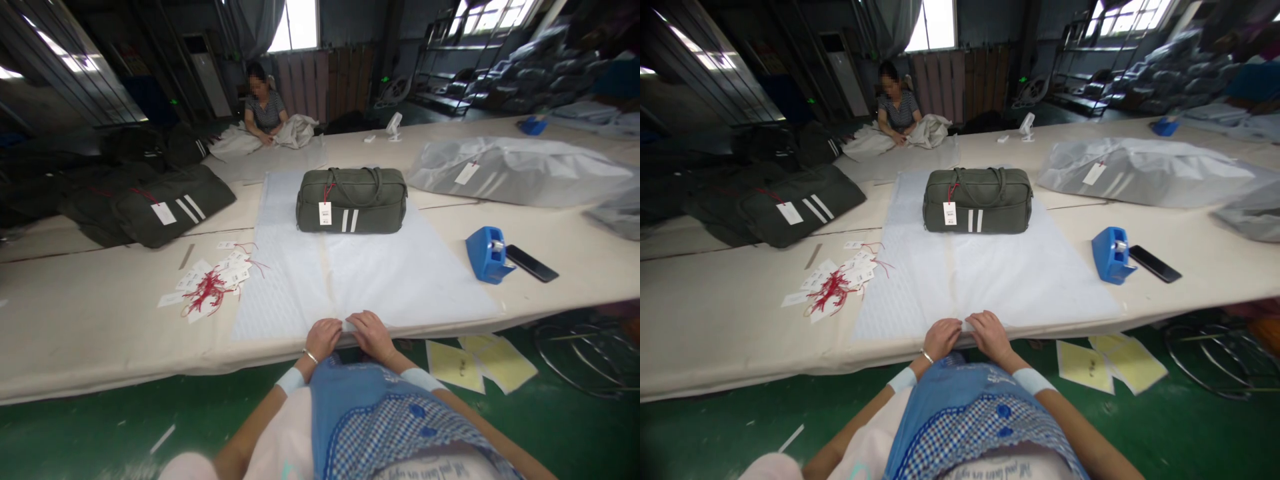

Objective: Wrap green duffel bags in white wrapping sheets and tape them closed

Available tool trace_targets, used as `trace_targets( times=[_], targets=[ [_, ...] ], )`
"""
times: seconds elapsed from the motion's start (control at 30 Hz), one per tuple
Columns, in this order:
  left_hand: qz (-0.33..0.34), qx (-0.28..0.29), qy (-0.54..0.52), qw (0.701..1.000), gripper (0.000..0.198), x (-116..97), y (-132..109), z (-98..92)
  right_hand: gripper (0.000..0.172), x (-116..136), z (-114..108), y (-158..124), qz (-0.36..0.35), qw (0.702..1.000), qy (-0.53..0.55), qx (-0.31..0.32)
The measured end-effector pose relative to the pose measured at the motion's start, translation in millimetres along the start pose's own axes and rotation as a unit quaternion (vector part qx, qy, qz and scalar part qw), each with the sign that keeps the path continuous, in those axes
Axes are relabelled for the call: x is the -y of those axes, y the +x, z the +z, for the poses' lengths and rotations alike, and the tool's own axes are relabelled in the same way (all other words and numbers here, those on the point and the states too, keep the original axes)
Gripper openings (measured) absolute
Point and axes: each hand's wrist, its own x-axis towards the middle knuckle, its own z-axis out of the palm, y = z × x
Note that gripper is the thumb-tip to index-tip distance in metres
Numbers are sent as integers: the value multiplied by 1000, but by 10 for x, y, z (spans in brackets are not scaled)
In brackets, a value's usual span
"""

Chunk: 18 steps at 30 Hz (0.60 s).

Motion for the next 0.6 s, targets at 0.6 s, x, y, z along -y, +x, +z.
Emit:
trace_targets(
  times=[0.6],
  targets=[
    [-36, -19, 35, 999, 29, -246, 263, -464, 74, -1660, -797, -784, 217, 973, -40, -71]
  ],
)
